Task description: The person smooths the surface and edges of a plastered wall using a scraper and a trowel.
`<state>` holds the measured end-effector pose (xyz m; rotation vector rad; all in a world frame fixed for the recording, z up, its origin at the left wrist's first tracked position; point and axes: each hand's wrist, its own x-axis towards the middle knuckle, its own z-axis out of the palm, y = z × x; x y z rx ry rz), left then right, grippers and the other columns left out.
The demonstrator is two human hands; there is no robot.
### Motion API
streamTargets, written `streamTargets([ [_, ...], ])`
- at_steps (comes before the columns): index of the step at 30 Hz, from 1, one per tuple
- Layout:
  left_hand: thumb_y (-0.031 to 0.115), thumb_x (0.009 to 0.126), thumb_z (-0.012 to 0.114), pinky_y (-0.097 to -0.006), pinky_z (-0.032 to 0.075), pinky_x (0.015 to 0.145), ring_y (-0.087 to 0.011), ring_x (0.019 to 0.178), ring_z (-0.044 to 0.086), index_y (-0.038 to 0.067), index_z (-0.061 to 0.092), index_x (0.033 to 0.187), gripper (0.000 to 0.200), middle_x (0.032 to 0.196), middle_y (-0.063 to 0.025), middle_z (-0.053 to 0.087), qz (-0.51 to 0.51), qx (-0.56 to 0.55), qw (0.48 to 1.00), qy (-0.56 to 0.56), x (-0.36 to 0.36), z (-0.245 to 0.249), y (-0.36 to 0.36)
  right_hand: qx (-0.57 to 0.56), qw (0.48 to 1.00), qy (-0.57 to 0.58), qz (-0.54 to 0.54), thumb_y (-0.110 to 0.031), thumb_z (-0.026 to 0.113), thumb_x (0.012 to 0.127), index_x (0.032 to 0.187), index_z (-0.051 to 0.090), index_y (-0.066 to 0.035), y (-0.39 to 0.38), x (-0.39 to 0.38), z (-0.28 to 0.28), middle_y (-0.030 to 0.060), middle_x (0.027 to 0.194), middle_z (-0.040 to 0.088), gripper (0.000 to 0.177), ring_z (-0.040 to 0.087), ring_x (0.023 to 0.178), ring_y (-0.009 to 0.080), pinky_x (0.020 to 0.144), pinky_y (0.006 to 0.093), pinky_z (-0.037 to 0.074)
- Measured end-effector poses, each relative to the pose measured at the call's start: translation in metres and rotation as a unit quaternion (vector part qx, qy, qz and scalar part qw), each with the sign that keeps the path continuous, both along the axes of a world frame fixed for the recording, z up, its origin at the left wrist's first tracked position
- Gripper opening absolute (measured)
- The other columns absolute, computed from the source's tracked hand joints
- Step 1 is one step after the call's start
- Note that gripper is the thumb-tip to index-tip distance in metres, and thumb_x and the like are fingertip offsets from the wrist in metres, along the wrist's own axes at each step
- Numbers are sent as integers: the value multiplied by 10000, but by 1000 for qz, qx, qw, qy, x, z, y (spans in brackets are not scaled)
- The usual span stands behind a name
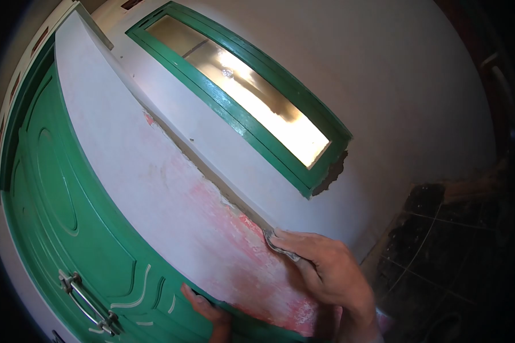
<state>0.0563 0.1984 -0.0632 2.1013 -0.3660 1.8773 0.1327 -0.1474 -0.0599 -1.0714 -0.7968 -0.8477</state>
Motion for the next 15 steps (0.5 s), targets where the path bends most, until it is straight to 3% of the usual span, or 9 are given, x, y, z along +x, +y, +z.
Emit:
streamTargets([
  [2, 521, 1152, 301, -539, 365, 1173, -422, 1348, 497, -141, 439, 1508, 765, 1472, -301, 485, 10, -7, 1000, -4, 0, -2, -1, 2, 1000, 20, 0, 72, 663, 937, 1304, 773, -67, -7, -3, 0, 186, 1298, 771, 407, 742, 1205, 390, 1057, 442, 601],
  [5, 519, 1150, 304, -539, 362, 1177, -424, 1353, 495, -141, 432, 1515, 765, 1476, -303, 482, 10, -9, 1000, -2, 0, -3, 0, 43, 988, 143, 36, 68, 667, 946, 1316, 772, -75, -2, -8, 10, 187, 1291, 772, 410, 748, 1187, 394, 1043, 439, 607],
  [9, 493, 1144, 304, -488, 402, 1167, -358, 1366, 521, -97, 410, 1560, 729, 1469, -234, 497, 21, 4, 1000, 3, -2, -1, -1, 37, 993, 108, 7, 42, 679, 956, 1336, 763, -82, 12, -9, 23, 190, 1317, 759, 409, 734, 1222, 378, 1046, 432, 608],
  [11, 492, 1145, 306, -486, 401, 1170, -360, 1369, 519, -100, 404, 1563, 732, 1472, -235, 496, 7, -17, 1000, 5, -2, -2, 0, 42, 997, 44, -37, 25, 688, 958, 1340, 760, -85, 27, -3, 24, 192, 1326, 755, 405, 729, 1237, 364, 1054, 431, 606],
  [15, 487, 1152, 314, -488, 398, 1179, -368, 1379, 514, -113, 382, 1575, 737, 1489, -245, 493, 12, -5, 1000, 4, 0, -4, 9, -6, 999, 35, -34, 15, 676, 964, 1342, 755, -77, 13, -10, 13, 193, 1340, 748, 396, 723, 1254, 348, 1068, 435, 601],
])
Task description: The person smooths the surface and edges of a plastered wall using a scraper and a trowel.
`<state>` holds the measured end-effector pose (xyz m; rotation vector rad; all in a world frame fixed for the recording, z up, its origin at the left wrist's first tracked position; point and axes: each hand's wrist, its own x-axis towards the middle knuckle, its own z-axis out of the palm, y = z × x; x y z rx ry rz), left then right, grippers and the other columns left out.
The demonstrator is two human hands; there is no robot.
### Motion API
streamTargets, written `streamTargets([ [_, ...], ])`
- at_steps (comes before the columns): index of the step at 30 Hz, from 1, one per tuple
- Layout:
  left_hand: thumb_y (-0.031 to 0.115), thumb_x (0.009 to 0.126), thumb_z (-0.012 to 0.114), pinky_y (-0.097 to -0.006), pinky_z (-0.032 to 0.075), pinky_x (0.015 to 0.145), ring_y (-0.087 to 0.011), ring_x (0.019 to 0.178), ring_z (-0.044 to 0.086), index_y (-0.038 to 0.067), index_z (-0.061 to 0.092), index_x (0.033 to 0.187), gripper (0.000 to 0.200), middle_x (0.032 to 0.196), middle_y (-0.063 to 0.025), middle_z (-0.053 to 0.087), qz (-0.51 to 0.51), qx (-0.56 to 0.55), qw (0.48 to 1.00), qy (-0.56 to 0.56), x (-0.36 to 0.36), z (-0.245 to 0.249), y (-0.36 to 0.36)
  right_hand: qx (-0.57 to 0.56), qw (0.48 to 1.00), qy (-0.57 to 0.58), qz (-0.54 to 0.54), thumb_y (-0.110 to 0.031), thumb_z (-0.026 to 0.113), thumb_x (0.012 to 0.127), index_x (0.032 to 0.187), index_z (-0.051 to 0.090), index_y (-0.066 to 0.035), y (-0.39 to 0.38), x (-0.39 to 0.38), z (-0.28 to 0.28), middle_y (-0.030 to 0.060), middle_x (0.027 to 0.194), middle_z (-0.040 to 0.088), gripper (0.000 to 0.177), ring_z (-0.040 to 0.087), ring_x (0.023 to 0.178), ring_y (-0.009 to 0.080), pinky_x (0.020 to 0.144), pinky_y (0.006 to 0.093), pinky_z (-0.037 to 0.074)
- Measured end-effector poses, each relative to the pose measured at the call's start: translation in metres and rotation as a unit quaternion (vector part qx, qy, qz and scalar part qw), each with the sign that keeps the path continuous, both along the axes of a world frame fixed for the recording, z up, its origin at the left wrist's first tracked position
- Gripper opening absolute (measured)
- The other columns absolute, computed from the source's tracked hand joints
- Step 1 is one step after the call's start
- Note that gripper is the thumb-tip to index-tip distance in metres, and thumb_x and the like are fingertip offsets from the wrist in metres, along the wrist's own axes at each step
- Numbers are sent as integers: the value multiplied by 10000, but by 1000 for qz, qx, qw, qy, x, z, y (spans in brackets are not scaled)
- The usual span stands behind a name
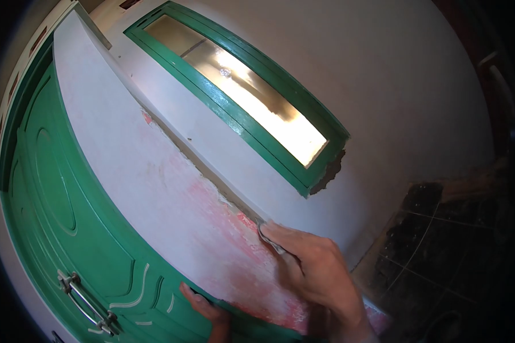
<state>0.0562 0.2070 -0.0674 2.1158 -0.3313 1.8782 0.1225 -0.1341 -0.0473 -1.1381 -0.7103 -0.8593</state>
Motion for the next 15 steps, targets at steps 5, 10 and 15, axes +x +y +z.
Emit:
streamTargets([
  [5, 518, 1147, 313, -524, 373, 1177, -408, 1353, 503, -131, 413, 1538, 764, 1477, -281, 489, 7, 7, 1000, -13, 2, -2, 0, -16, 1000, -4, -16, 24, 666, 960, 1331, 758, -68, -1, 0, 5, 192, 1339, 750, 393, 722, 1260, 350, 1075, 437, 599],
  [10, 543, 1144, 308, -541, 368, 1170, -423, 1341, 501, -133, 445, 1511, 781, 1466, -296, 491, -6, -16, 1000, -22, 3, 0, -6, -11, 999, -20, -29, 30, 675, 943, 1336, 754, -74, 1, 4, 5, 192, 1347, 749, 415, 720, 1261, 363, 1070, 438, 602],
  [15, 543, 1143, 306, -539, 368, 1169, -419, 1337, 502, -133, 457, 1502, 780, 1459, -295, 494, -10, -6, 1000, -16, 3, 0, -3, -15, 999, -27, -28, 34, 683, 939, 1328, 757, -79, -4, -1, 1, 189, 1340, 753, 411, 718, 1266, 369, 1065, 446, 606],
])
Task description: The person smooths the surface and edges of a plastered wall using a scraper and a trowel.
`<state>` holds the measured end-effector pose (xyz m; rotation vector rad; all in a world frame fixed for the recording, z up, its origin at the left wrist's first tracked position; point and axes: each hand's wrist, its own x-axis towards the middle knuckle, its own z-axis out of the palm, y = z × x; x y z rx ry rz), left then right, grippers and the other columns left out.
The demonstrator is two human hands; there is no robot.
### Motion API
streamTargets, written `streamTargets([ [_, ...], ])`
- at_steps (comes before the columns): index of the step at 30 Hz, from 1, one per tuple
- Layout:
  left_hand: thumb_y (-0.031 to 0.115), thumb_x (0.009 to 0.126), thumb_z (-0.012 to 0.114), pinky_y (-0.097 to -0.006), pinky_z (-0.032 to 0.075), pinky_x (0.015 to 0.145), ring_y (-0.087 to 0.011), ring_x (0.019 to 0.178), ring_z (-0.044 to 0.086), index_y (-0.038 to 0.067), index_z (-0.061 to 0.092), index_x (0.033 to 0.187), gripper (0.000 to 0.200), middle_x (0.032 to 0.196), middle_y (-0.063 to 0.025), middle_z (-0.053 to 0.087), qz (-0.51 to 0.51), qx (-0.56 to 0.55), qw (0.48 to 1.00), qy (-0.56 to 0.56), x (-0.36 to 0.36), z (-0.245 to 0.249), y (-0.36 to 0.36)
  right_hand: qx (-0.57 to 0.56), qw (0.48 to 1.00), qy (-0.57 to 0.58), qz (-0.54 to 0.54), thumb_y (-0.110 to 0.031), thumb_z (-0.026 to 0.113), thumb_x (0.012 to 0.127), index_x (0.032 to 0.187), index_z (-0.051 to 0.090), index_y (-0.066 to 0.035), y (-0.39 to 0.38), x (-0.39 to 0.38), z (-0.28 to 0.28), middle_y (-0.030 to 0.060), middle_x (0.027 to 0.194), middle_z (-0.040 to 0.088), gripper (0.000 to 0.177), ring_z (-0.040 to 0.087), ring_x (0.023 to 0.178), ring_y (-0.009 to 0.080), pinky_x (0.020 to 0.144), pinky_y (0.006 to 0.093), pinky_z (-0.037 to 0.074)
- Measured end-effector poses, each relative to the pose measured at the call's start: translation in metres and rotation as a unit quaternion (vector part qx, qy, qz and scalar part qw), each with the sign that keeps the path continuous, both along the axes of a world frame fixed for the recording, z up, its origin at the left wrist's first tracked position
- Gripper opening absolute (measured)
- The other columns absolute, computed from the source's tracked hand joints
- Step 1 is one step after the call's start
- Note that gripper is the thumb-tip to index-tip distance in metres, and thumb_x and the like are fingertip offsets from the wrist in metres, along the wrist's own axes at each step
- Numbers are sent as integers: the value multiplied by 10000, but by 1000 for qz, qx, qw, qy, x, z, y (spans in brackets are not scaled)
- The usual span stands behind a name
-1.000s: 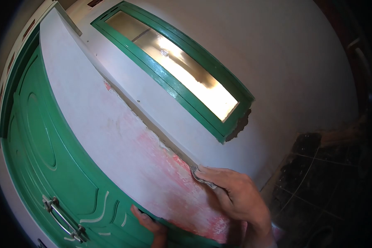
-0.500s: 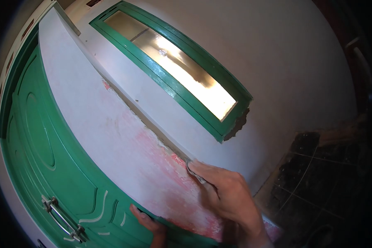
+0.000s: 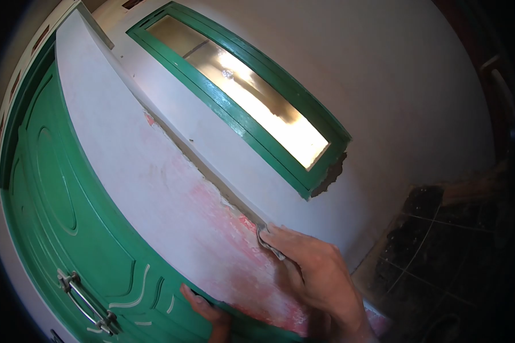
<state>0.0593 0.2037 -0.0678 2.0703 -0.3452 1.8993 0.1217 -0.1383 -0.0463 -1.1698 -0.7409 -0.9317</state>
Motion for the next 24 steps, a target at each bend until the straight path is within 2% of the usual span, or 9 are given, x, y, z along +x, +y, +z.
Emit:
streamTargets([
  [3, 494, 1152, 307, -523, 378, 1209, -407, 1428, 486, -124, 372, 1593, 761, 1564, -281, 458, 12, -17, 1000, 19, -5, -4, 4, 16, 1000, 3, 11, 36, 685, 948, 1315, 763, -78, 5, 5, 4, 187, 1329, 758, 393, 722, 1261, 368, 1061, 451, 608],
  [6, 562, 1141, 306, -532, 369, 1164, -405, 1326, 506, -129, 461, 1496, 792, 1431, -285, 498, 36, 11, 999, 5, -3, 1, 2, 26, 998, -10, 49, 38, 681, 963, 1311, 765, -65, -1, 8, -2, 197, 1306, 763, 373, 737, 1225, 378, 1036, 446, 615],
  [8, 564, 1140, 306, -533, 369, 1165, -403, 1329, 506, -128, 458, 1499, 795, 1431, -282, 498, 15, 7, 1000, 7, -3, 5, -6, 26, 997, -17, 73, 36, 681, 972, 1322, 763, -57, -11, 7, -7, 216, 1269, 772, 371, 759, 1170, 388, 1001, 430, 623],
  [12, 573, 1138, 308, -530, 370, 1164, -399, 1327, 507, -127, 453, 1502, 802, 1430, -277, 497, 18, -2, 1000, 0, -2, 2, -5, 96, 990, 67, 85, 19, 695, 979, 1351, 757, -63, -22, 3, -5, 250, 1181, 783, 386, 790, 1048, 402, 920, 399, 628],
  [14, 512, 1140, 319, -518, 390, 1175, -402, 1368, 511, -128, 412, 1551, 766, 1491, -274, 493, 5, 0, 1000, 9, -3, 0, 0, 120, 986, 89, 68, 8, 702, 981, 1364, 753, -66, -19, 3, -1, 261, 1150, 785, 394, 796, 1005, 406, 891, 390, 628],
  [20, 466, 1142, 330, -512, 396, 1187, -395, 1398, 507, -120, 382, 1584, 736, 1525, -267, 488, 5, 26, 999, 19, -4, 2, 3, 93, 993, 72, 29, 13, 692, 967, 1337, 765, -69, 5, 6, 14, 220, 1222, 781, 386, 779, 1074, 395, 946, 421, 630],
  [24, 470, 1141, 332, -509, 397, 1186, -389, 1396, 507, -115, 381, 1586, 736, 1512, -262, 493, 24, 13, 1000, 6, -3, -4, 8, 42, 999, 14, 19, 6, 695, 951, 1310, 781, -90, 11, 8, 10, 173, 1284, 775, 382, 758, 1150, 372, 1007, 438, 616],
])
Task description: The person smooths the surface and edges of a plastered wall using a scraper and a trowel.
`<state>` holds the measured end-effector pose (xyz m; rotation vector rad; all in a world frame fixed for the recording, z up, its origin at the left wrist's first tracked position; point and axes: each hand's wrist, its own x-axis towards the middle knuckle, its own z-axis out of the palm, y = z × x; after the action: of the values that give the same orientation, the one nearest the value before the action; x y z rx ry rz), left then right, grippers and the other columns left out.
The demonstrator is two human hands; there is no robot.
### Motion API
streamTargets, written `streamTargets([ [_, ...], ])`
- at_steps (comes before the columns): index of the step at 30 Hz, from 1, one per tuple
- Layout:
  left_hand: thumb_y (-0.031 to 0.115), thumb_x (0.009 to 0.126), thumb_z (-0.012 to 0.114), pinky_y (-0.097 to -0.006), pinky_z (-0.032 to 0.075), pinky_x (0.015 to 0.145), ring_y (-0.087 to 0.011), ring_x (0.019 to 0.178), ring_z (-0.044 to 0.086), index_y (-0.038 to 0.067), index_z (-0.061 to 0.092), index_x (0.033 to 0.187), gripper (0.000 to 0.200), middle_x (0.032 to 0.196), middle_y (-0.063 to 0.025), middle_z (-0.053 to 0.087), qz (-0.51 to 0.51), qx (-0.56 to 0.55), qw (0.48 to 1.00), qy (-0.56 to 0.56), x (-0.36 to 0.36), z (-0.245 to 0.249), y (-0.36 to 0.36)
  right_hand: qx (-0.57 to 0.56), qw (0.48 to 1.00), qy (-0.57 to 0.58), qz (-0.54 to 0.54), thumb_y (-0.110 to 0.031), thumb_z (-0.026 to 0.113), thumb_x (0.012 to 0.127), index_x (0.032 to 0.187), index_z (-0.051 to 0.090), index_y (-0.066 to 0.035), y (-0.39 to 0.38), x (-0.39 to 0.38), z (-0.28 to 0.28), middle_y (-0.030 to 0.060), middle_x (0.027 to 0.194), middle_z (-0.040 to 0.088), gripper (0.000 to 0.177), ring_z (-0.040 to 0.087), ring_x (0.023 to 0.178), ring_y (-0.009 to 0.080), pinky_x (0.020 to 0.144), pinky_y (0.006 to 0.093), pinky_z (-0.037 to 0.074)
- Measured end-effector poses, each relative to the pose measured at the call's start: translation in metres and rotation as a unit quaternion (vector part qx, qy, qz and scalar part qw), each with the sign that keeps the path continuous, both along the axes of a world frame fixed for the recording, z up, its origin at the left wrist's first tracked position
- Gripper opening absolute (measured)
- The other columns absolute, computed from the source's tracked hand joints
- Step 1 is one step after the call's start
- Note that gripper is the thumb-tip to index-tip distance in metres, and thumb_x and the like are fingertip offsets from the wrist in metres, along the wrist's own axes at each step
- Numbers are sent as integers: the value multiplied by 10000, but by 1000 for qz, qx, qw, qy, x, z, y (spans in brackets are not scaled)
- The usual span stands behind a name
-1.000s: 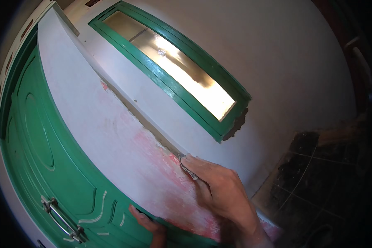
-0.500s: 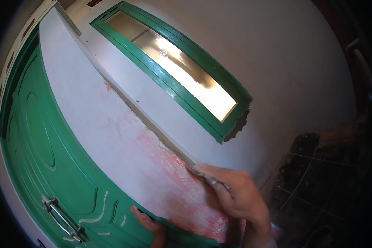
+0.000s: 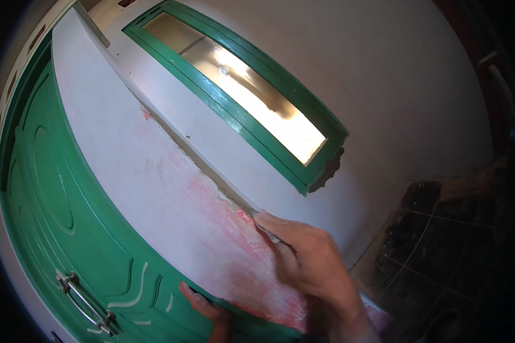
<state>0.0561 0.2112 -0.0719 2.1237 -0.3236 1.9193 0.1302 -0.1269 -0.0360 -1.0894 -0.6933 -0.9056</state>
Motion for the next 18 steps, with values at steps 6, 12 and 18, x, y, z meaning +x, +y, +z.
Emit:
streamTargets([
  [6, 451, 1154, 312, -501, 390, 1198, -391, 1432, 488, -111, 371, 1597, 718, 1556, -268, 478, -20, 0, 1000, 18, -1, 2, 0, -66, 997, 8, 26, 17, 686, 948, 1329, 767, -96, -23, -1, -20, 160, 1334, 761, 406, 745, 1187, 365, 1024, 434, 613],
  [12, 436, 1157, 331, -500, 401, 1192, -398, 1419, 502, -115, 386, 1588, 702, 1538, -274, 496, 15, -5, 1000, -9, 0, -2, 5, -5, 1000, -12, 1, 32, 675, 955, 1329, 765, -87, 1, 4, -5, 176, 1326, 761, 403, 737, 1213, 378, 1045, 439, 601],
  [18, 418, 1153, 344, -506, 419, 1156, -402, 1353, 532, -123, 408, 1560, 680, 1488, -274, 515, -9, 3, 1000, 6, -1, 3, -2, -29, 999, -2, 39, 59, 660, 948, 1318, 765, -71, -25, -2, -24, 195, 1317, 762, 406, 740, 1212, 378, 1048, 443, 600],
])
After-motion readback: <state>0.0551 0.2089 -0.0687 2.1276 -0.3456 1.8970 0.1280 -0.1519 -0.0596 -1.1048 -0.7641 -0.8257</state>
